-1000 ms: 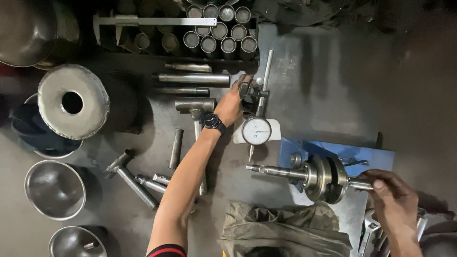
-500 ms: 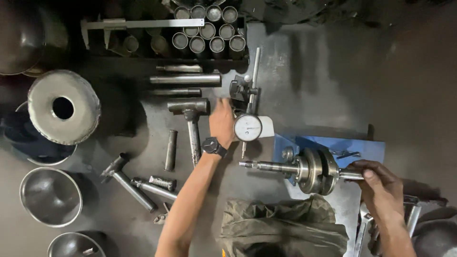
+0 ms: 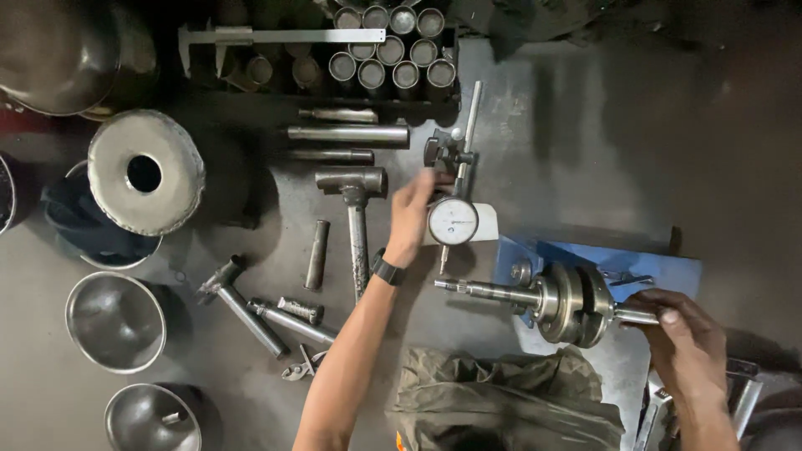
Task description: Inspecting a motorcycle crankshaft and measuring it using a dial indicator.
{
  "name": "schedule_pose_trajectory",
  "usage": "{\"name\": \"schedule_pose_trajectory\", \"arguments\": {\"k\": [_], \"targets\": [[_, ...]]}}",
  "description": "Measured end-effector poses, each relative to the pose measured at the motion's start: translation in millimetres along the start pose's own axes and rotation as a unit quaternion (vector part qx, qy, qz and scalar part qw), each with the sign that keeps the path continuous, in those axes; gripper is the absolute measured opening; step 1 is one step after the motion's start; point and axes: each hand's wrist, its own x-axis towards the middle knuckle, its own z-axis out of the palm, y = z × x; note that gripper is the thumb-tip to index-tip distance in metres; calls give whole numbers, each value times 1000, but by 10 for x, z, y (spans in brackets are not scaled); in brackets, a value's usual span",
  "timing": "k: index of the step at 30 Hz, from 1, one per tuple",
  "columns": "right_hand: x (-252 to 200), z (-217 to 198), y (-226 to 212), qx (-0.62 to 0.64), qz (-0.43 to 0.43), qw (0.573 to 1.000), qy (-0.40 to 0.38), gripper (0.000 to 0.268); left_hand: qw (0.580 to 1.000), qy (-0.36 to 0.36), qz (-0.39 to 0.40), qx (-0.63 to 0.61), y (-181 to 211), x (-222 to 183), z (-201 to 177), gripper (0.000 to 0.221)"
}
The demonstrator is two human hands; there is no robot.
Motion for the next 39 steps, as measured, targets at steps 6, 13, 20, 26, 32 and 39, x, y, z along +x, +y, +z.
{"name": "schedule_pose_trajectory", "arguments": {"k": [6, 13, 20, 26, 32, 39], "targets": [[-7, -6, 8, -21, 6, 1000, -2, 41, 925, -297, -104, -214, 441, 51, 159, 30], [-15, -25, 64, 4, -11, 1000, -26, 57, 954, -249, -65, -157, 378, 47, 198, 40], [-45, 25, 32, 12, 11, 1000, 8, 51, 953, -232, -61, -185, 351, 25, 220, 37], [-21, 6, 68, 46, -9, 999, -6, 47, 959, -221, -66, -167, 411, -3, 214, 39], [-16, -59, 94, -6, 19, 1000, 21, 48, 958, -216, -67, -175, 370, 14, 229, 33], [-2, -93, 121, 34, -2, 999, -11, 47, 947, -222, -81, -217, 288, 36, 243, 29]]}}
